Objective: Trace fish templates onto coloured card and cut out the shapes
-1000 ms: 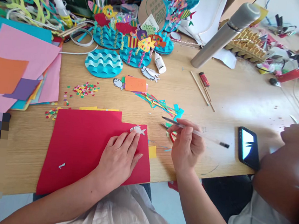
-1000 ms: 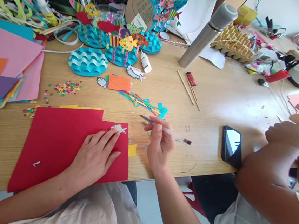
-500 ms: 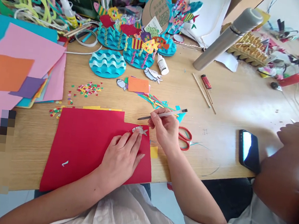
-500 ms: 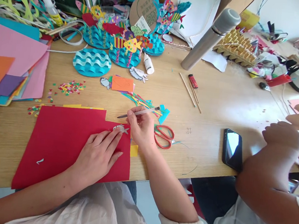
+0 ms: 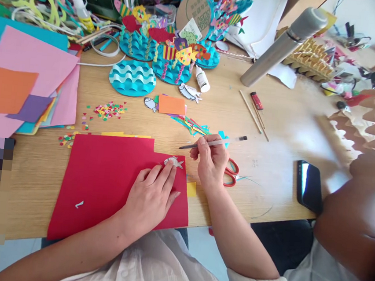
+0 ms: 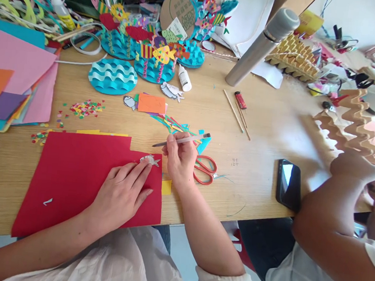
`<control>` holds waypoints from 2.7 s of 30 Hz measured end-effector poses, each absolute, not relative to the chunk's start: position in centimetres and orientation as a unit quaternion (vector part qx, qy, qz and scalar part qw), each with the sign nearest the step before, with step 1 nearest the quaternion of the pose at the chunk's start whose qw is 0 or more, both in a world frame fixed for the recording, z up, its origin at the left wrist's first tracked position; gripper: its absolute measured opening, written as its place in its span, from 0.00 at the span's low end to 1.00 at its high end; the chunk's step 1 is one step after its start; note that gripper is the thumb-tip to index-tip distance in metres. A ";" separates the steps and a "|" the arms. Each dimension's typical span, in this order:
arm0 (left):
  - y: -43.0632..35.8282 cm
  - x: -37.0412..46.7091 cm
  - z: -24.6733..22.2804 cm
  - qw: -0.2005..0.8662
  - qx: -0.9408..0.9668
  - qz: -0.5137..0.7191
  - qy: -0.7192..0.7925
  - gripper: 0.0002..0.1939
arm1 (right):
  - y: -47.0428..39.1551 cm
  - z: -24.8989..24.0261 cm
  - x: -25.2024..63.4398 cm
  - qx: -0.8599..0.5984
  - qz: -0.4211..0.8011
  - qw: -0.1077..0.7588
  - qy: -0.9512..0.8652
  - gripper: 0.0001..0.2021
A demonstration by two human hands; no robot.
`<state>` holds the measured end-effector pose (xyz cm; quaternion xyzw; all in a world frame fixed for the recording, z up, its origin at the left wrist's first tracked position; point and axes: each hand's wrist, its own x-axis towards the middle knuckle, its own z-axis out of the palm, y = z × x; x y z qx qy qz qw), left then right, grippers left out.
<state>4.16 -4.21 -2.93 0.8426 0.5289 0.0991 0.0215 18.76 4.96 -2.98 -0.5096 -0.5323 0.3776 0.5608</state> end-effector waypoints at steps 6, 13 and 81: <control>-4.2 4.2 -3.0 0.019 0.843 0.099 0.528 0.24 | 4.8 -3.4 18.5 -0.500 0.376 0.554 -0.550 0.12; -4.2 4.3 -2.7 0.023 0.841 0.088 0.533 0.24 | 4.3 -3.4 18.4 -0.494 0.372 0.460 -0.637 0.10; -4.3 4.3 -2.6 0.036 0.838 0.086 0.538 0.25 | 4.2 -3.4 18.3 -0.473 0.399 0.352 -0.702 0.07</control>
